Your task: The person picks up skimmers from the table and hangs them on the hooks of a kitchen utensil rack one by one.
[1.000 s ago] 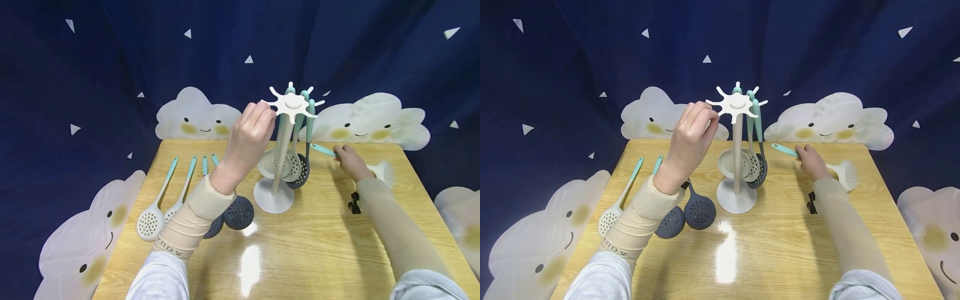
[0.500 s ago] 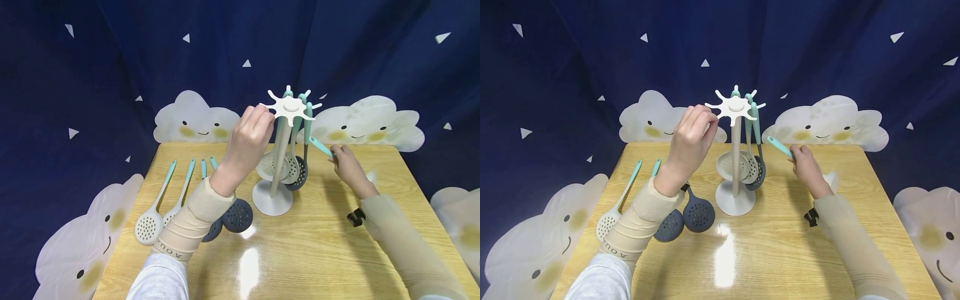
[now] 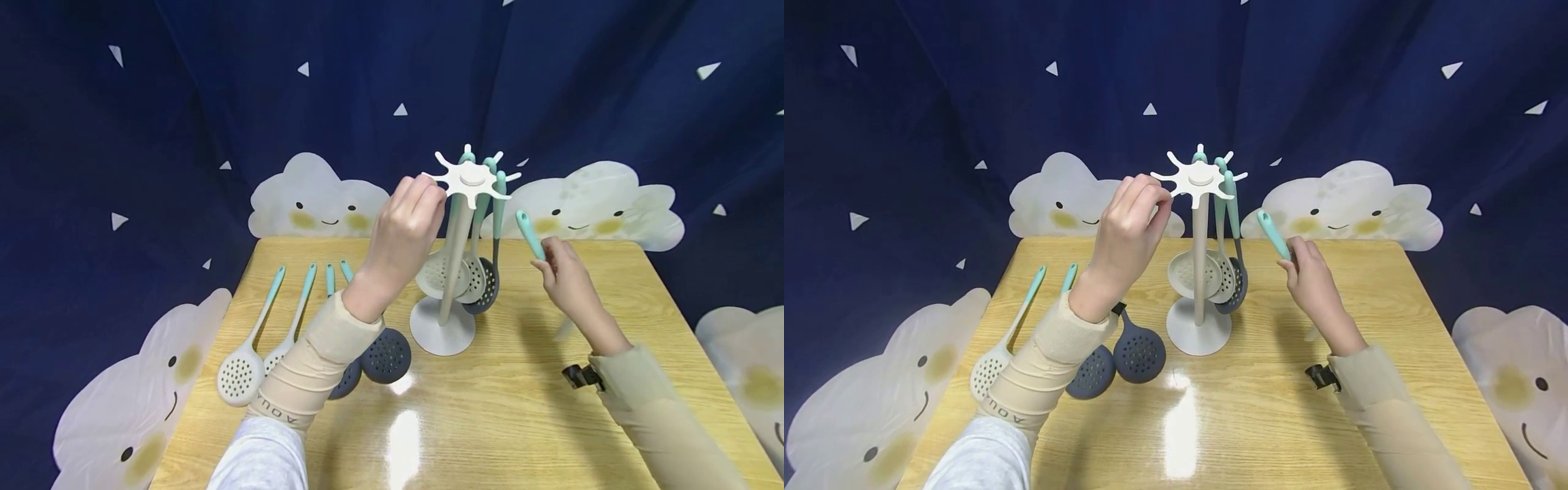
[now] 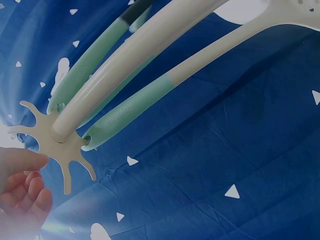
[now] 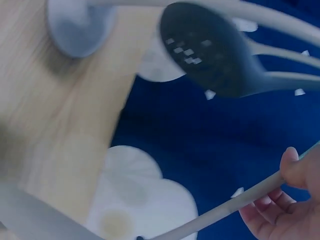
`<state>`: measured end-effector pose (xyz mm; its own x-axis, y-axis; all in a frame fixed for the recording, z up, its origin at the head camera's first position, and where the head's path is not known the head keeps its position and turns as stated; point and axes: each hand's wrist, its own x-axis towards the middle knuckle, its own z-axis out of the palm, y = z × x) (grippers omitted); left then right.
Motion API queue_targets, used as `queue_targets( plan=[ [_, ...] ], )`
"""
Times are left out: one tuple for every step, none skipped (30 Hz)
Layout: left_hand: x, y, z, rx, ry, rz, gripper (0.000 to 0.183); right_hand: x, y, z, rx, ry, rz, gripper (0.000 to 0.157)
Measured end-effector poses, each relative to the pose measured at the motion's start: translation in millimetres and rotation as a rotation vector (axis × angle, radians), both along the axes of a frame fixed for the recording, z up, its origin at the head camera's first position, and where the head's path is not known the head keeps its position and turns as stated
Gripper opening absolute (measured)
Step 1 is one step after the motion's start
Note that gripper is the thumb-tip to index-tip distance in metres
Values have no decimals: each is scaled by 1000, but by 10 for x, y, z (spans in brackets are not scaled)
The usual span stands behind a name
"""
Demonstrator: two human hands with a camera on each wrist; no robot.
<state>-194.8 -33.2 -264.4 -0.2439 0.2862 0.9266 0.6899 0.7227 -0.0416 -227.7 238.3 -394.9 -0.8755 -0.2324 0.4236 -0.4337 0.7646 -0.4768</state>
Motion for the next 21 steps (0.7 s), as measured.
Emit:
queue_targets(
  plan=[
    [0, 0, 0, 2, 1, -4, 12, 28, -20, 37, -12, 12, 1, 18],
    [1, -1, 0, 3, 3, -3, 13, 58, -40, 75, -23, 22, 2, 18],
    [2, -1, 0, 4, 5, -4, 13, 88, -60, 112, -36, 32, 4, 18],
    [3, 0, 1, 7, 6, -9, 13, 116, -80, 151, -48, 45, 7, 18],
    [4, 0, 2, 10, 9, -15, 13, 143, -100, 188, -59, 57, 9, 18],
    [3, 1, 1, 12, 11, -17, 13, 169, -121, 226, -66, 69, 8, 18],
    [2, -1, -1, 12, 11, -14, 13, 195, -144, 262, -80, 79, 13, 18],
    [2, -1, -1, 14, 11, -15, 13, 221, -167, 297, -92, 87, 16, 19],
    [-1, -1, -1, 16, 11, -17, 13, 246, -191, 333, -106, 95, 20, 19],
    [-4, 0, -3, 15, 10, -14, 13, 271, -212, 365, -116, 103, 21, 19],
    [-6, 0, -4, 15, 9, -16, 13, 297, -233, 396, -122, 108, 21, 20],
    [-7, 1, -5, 15, 7, -16, 12, 323, -255, 427, -129, 111, 22, 20],
    [-8, 1, -5, 15, 4, -17, 13, 349, -277, 458, -140, 115, 26, 21],
    [-8, 1, -4, 16, 3, -22, 12, 373, -299, 488, -145, 120, 26, 21],
    [-10, 1, -6, 15, 1, -17, 12, 396, -320, 518, -150, 125, 25, 21],
    [-9, 1, -6, 16, 0, -22, 12, 420, -340, 547, -155, 129, 24, 21],
    [-9, 0, -6, 18, -1, -27, 12, 441, -360, 575, -164, 134, 26, 21],
    [-9, 0, -7, 19, -1, -26, 12, 461, -380, 603, -173, 140, 28, 21],
    [-8, -1, -7, 19, -2, -26, 12, 481, -399, 629, -181, 147, 31, 21],
    [-7, -2, -7, 18, -1, -22, 12, 501, -417, 654, -185, 155, 35, 21],
    [-7, -3, -7, 19, 0, -22, 12, 519, -435, 677, -188, 163, 41, 21]
  ],
)
